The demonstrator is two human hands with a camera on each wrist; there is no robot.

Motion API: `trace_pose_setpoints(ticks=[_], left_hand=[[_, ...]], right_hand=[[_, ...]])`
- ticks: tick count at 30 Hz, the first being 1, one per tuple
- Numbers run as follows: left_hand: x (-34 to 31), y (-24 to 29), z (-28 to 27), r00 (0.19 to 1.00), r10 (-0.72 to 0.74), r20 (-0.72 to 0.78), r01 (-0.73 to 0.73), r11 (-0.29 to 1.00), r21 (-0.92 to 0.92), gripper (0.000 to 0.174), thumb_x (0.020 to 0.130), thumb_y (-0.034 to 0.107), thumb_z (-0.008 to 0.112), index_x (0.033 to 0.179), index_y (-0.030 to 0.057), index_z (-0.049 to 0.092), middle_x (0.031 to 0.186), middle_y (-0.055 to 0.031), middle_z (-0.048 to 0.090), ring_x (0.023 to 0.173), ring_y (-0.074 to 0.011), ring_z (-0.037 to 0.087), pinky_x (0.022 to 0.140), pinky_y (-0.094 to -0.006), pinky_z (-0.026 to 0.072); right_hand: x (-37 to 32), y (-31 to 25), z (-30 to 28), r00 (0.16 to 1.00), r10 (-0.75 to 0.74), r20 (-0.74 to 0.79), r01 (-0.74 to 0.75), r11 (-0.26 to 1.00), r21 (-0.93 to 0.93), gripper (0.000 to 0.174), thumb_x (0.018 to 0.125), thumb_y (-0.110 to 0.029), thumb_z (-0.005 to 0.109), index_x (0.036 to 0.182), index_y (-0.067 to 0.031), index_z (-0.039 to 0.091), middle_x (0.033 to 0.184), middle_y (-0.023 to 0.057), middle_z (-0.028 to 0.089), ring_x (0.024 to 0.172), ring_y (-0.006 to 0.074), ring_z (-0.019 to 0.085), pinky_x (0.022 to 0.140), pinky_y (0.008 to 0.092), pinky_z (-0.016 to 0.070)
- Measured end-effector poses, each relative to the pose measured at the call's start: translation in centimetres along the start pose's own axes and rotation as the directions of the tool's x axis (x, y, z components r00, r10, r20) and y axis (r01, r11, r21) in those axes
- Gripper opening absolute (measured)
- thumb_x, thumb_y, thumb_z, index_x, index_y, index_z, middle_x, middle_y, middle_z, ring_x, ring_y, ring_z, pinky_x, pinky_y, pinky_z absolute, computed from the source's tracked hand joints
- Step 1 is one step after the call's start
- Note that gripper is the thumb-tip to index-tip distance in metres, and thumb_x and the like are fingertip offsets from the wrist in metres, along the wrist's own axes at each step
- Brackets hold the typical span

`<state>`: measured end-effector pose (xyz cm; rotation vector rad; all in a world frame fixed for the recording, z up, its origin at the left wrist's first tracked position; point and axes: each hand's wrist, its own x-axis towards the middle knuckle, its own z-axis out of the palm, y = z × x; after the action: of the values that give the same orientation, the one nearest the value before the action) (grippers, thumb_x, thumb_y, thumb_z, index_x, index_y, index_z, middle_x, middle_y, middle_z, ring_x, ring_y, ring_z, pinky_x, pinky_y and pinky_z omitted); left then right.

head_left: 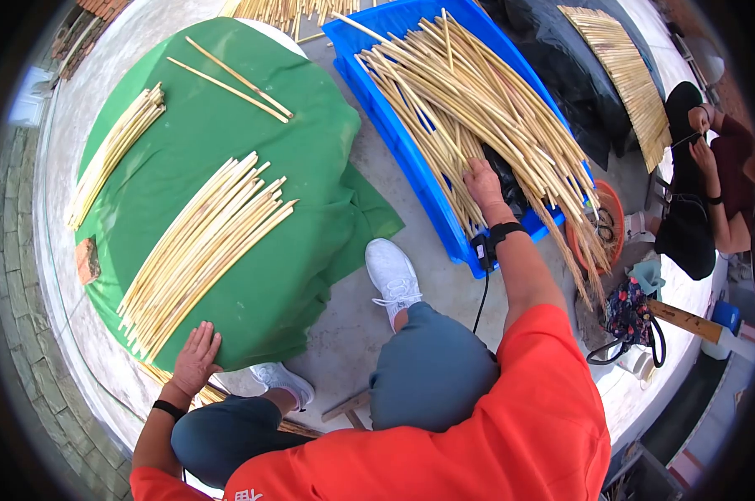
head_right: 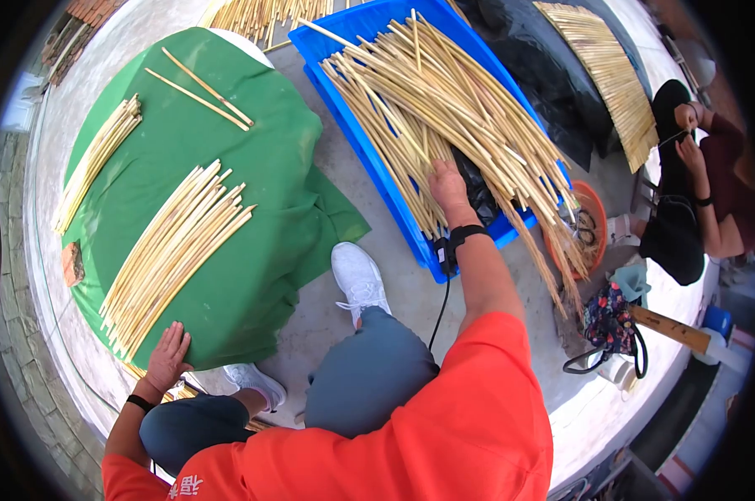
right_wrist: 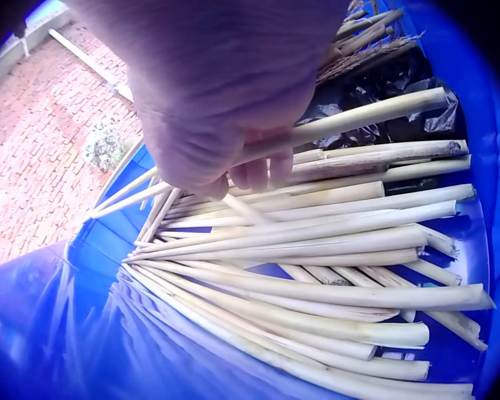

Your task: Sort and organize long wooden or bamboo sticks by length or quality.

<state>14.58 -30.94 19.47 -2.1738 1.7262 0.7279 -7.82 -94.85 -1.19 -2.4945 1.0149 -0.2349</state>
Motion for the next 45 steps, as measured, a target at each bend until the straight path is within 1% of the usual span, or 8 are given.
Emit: trace_pose_setpoints(ticks=[2, 4, 9, 14, 18, 24, 38, 45], left_hand=[[0.0, 0.0, 0.1, 1.000, -0.002, 0.005, 0.002, 1.000, -0.008, 0.089, 0.056, 0.027, 0.076, 0.134, 0.0023, 0.040, 0.144, -0.0222, 0.031, 0.135, -0.0362, 0.029, 0.112, -0.0455, 0.0259], [0.0, 0.0, 0.1, 1.000, 0.000, -0.013, 0.000, 1.000, -0.021, 0.089, 0.056, 0.027, 0.076, 0.134, 0.0017, 0.040, 0.144, -0.0227, 0.031, 0.135, -0.0367, 0.029, 0.112, -0.0459, 0.0261], [-0.1, -0.1, 0.2, 1.000, 0.002, -0.005, -0.002, 1.000, -0.002, 0.089, 0.056, 0.027, 0.076, 0.133, 0.0012, 0.040, 0.144, -0.0228, 0.031, 0.135, -0.0373, 0.029, 0.112, -0.0462, 0.0267], [0.1, 0.0, -0.1, 1.000, -0.006, -0.004, 0.006, 1.000, -0.002, 0.087, 0.058, 0.028, 0.075, 0.133, 0.0012, 0.040, 0.144, -0.0225, 0.032, 0.135, -0.0375, 0.029, 0.112, -0.0462, 0.0268], [0.1, 0.2, -0.3, 1.000, -0.011, 0.005, 0.011, 1.000, -0.010, 0.086, 0.059, 0.027, 0.074, 0.133, 0.0011, 0.040, 0.143, -0.0224, 0.032, 0.135, -0.0374, 0.029, 0.112, -0.0462, 0.0260], [0.2, 0.2, -0.1, 1.000, -0.023, 0.019, 0.023, 1.000, -0.008, 0.087, 0.058, 0.027, 0.075, 0.133, 0.0013, 0.040, 0.144, -0.0223, 0.032, 0.135, -0.0372, 0.029, 0.112, -0.0459, 0.0253], [0.1, 0.2, 0.0, 1.000, -0.024, 0.016, 0.024, 1.000, 0.000, 0.090, 0.056, 0.027, 0.077, 0.134, 0.0024, 0.040, 0.144, -0.0217, 0.031, 0.136, -0.0362, 0.028, 0.113, -0.0451, 0.0249], [0.1, 0.1, 0.1, 1.000, -0.016, 0.006, 0.016, 1.000, 0.009, 0.091, 0.055, 0.027, 0.077, 0.134, 0.0023, 0.039, 0.144, -0.0218, 0.032, 0.136, -0.0362, 0.029, 0.113, -0.0449, 0.0248]], right_hand=[[-0.4, -1.0, -1.1, 0.996, -0.067, 0.051, 0.066, 0.998, 0.009, 0.036, 0.081, -0.023, 0.062, 0.113, -0.0063, 0.060, 0.102, 0.0191, 0.063, 0.098, 0.0374, 0.059, 0.085, 0.0418, 0.0475], [-0.3, -3.1, -2.6, 0.862, 0.007, 0.507, -0.070, 0.992, 0.105, 0.033, 0.081, -0.026, 0.064, 0.108, -0.0064, 0.064, 0.100, 0.0172, 0.065, 0.098, 0.0352, 0.060, 0.085, 0.0390, 0.0479], [2.3, -0.4, 1.5, 0.974, -0.099, 0.202, 0.081, 0.992, 0.096, 0.021, 0.085, -0.017, 0.059, 0.101, -0.0057, 0.066, 0.098, 0.0196, 0.065, 0.094, 0.0349, 0.061, 0.084, 0.0399, 0.0483], [5.3, 0.4, 4.7, 0.965, -0.071, 0.254, 0.113, 0.981, -0.156, 0.014, 0.083, -0.008, 0.054, 0.090, -0.0031, 0.065, 0.095, 0.0206, 0.065, 0.089, 0.0389, 0.063, 0.080, 0.0453, 0.0496], [4.2, -1.7, 4.3, 0.959, 0.207, 0.195, -0.158, 0.957, -0.242, 0.014, 0.082, -0.010, 0.057, 0.085, 0.0000, 0.065, 0.094, 0.0243, 0.065, 0.091, 0.0387, 0.064, 0.082, 0.0452, 0.0504], [3.8, -2.6, 3.3, 0.846, 0.331, 0.417, -0.198, 0.923, -0.331, 0.027, 0.085, -0.014, 0.052, 0.106, -0.0036, 0.064, 0.102, 0.0219, 0.065, 0.100, 0.0341, 0.063, 0.085, 0.0431, 0.0504], [2.1, -3.2, -2.3, 0.936, 0.184, 0.299, -0.114, 0.965, -0.235, 0.032, 0.080, -0.019, 0.048, 0.106, -0.0010, 0.055, 0.092, 0.0290, 0.063, 0.090, 0.0430, 0.061, 0.082, 0.0509, 0.0469], [0.3, 0.0, -3.9, 0.958, 0.078, 0.274, -0.034, 0.986, -0.163, 0.038, 0.076, -0.040, 0.066, 0.083, -0.0024, 0.066, 0.083, 0.0229, 0.064, 0.084, 0.0405, 0.061, 0.076, 0.0479, 0.0481]])
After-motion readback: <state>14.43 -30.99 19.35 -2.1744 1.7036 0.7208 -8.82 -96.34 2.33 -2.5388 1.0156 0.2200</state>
